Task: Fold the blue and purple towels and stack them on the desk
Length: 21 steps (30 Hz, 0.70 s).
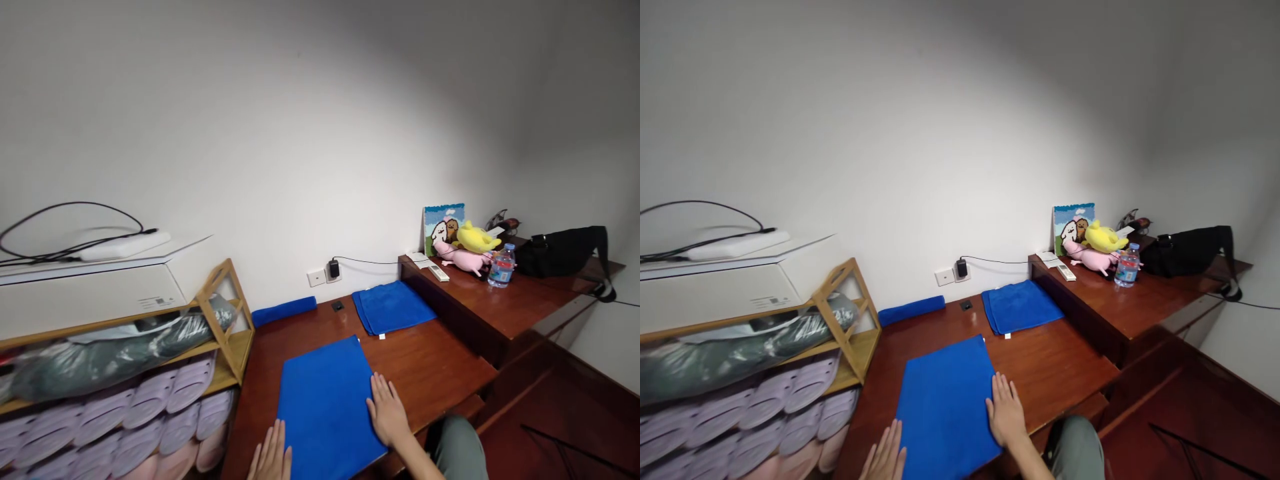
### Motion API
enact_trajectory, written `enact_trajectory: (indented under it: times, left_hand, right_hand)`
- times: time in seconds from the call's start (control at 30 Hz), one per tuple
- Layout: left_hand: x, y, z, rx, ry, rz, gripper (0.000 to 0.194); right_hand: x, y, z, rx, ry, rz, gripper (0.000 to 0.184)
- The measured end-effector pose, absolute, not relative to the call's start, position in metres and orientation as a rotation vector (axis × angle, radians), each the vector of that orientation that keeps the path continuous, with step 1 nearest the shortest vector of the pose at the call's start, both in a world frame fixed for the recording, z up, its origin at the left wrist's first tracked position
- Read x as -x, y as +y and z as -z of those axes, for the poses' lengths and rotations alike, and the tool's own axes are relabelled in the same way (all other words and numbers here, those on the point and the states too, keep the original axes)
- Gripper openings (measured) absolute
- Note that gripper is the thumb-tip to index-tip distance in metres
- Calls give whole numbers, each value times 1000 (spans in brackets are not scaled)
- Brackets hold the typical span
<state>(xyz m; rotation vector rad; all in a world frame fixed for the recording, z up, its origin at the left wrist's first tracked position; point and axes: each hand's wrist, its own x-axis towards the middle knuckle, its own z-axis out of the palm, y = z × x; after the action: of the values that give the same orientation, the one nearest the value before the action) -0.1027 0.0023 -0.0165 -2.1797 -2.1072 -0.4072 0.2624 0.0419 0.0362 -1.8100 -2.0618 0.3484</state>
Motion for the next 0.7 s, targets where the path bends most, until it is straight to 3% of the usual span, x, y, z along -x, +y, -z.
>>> enact_trajectory:
  times: [0.13, 0.33, 0.5, 0.7]
  left_hand:
    - [99, 31, -12, 2108, -2087, 434, 66]
    - [14, 115, -54, 2260, -1832, 520, 60]
    - [17, 156, -27, 2296, -1936, 313, 61]
    - [91, 165, -7, 2098, -2140, 298, 67]
  right_hand:
    - [-263, 63, -55, 1819, -2042, -315, 64]
    - [-172, 124, -76, 1537, -2160, -365, 63]
    - [-141, 166, -50, 1497, -2200, -417, 62]
    - [-192, 195, -40, 1747, -2176, -331, 66]
